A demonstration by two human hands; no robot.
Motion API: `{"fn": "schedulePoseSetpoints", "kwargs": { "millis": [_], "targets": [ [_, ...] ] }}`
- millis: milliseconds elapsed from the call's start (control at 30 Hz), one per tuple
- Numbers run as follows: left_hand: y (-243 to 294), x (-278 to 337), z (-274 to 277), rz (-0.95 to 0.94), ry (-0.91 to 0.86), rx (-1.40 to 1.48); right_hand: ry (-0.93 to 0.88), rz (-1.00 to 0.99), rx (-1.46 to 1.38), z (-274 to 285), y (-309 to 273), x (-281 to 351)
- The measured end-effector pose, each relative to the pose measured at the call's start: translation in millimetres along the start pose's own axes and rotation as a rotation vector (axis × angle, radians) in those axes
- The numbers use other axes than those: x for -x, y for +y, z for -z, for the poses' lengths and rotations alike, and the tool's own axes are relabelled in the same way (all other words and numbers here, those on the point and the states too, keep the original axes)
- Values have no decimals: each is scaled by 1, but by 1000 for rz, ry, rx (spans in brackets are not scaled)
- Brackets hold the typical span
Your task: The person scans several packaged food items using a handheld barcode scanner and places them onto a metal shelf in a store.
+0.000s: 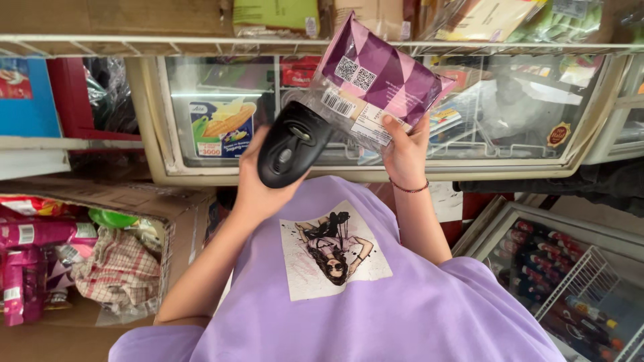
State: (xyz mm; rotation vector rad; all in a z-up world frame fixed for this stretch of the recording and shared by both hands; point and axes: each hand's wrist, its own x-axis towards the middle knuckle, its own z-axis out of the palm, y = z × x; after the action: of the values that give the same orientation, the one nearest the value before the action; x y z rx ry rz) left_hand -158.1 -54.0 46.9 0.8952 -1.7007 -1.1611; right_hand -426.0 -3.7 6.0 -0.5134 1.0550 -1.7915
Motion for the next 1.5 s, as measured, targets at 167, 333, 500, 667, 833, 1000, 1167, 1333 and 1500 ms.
{"fn": "schedulePoseSetpoints", "kwargs": {
  "millis": [167, 333, 500, 667, 833, 1000, 1167, 1333, 1500],
  "targets": [
    [9, -20, -20, 117, -37, 12, 24, 39, 12, 5, 0, -19],
    [-16, -21, -30, 149, -28, 120, 16, 157, 92, 9, 6, -23],
    [-27, -30, -18, 416, -293, 819, 55, 425, 581, 2, -8, -23],
    [-5, -52, -1, 280, -511, 1106, -487, 1111, 1200, -23, -52, -27],
    [5, -56, -6, 305, -489, 995, -653, 1300, 1355, -39, -74, -18],
    [-5, -56, -8, 325, -312, 1031, -723, 1222, 1416, -55, -85, -12],
    [-22, -58, 16, 258, -437, 752, -365, 591, 642, -51, -67, -10],
    [21, -74, 19, 152, -482, 381, -356, -120, 846, 39, -40, -29],
    [87, -106, 14, 363, -492, 599, -57, 289, 82, 6, -87, -13]
  ]
}}
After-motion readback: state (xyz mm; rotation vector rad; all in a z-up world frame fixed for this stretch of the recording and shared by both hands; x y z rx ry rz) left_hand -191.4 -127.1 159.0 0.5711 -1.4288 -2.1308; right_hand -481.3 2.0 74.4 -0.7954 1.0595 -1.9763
